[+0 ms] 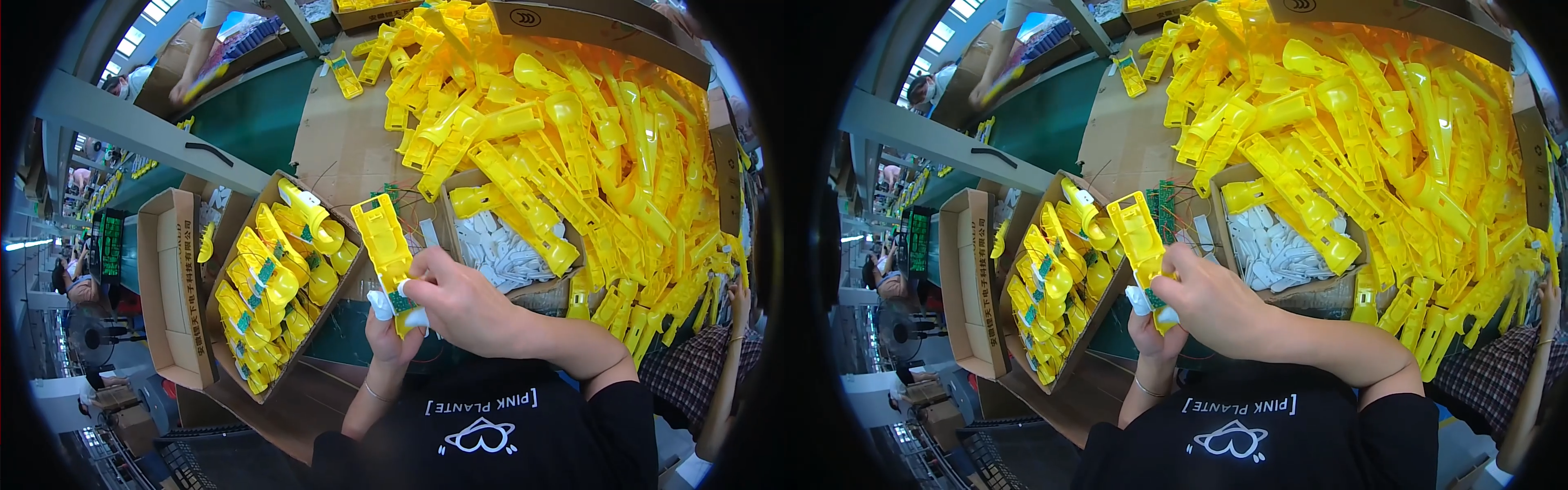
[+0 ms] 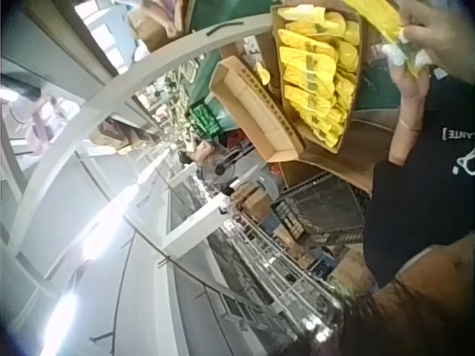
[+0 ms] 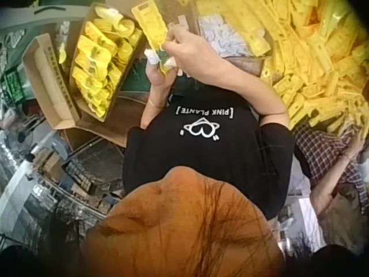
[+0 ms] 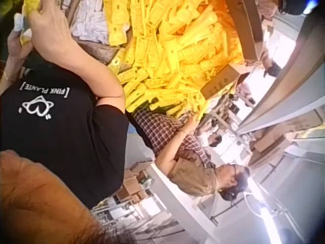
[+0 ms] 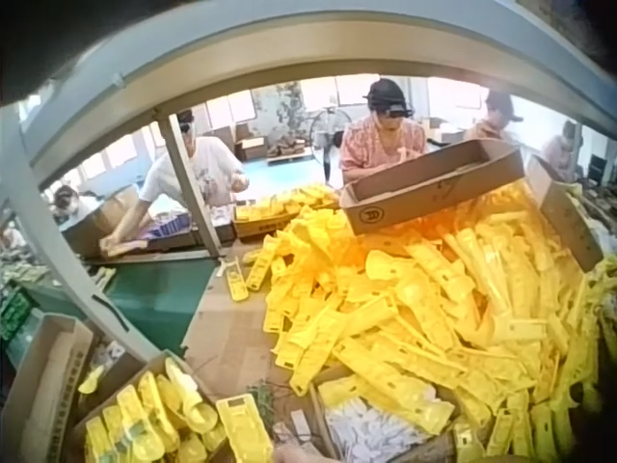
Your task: Assembling yellow plastic flashlights by inserting internal components and circuit boards into the housing.
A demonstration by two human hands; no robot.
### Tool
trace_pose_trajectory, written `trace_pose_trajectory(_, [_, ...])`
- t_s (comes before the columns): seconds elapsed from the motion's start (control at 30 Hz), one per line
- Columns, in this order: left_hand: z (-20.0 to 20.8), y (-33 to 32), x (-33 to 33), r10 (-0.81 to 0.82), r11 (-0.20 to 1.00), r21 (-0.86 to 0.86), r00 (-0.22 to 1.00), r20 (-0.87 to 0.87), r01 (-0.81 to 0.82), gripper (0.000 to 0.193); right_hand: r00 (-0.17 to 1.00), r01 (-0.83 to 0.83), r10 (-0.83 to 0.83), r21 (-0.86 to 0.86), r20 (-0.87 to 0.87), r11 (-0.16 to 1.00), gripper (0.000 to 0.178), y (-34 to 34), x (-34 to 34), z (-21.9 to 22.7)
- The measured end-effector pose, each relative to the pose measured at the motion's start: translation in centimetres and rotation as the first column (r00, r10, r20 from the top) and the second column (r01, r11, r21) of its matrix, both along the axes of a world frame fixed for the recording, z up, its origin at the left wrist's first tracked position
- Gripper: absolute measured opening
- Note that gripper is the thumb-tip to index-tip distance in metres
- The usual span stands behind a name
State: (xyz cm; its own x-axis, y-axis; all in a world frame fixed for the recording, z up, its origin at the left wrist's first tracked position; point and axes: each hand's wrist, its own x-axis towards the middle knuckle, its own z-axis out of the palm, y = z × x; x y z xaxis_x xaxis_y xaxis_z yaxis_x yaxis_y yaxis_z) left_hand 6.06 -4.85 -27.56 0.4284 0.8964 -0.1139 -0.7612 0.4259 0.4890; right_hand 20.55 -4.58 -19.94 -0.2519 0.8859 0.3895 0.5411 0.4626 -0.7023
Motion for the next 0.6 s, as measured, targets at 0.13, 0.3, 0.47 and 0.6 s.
trace_pose_trajectory(0.13, [0.2,-0.1,-0.1,-0.013,0.999,0.031,0.999,-0.034,0.014,0.053,0.988,-0.054,0.03,0.154,0.152,0.987,0.017,-0.5,0.1,-0.1])
trace_pose_trajectory(0.3, [0.8,-0.6,1.2,0.056,0.998,0.021,0.995,-0.082,-0.054,0.054,0.967,-0.056,0.001,0.209,0.254,0.976,0.022,-0.8,0.1,0.2])
trace_pose_trajectory(0.47, [0.4,-0.2,0.2,-0.015,0.98,0.192,0.982,-0.189,0.052,0.054,0.961,-0.078,0.002,0.264,0.275,0.961,0.023,-0.9,0.9,-0.4])
trace_pose_trajectory(0.6, [2.0,-0.1,0.4,0.11,0.927,0.366,0.882,-0.458,0.075,0.047,0.969,-0.013,-0.092,0.423,0.229,0.906,0.023,-1.0,1.5,-1.7])
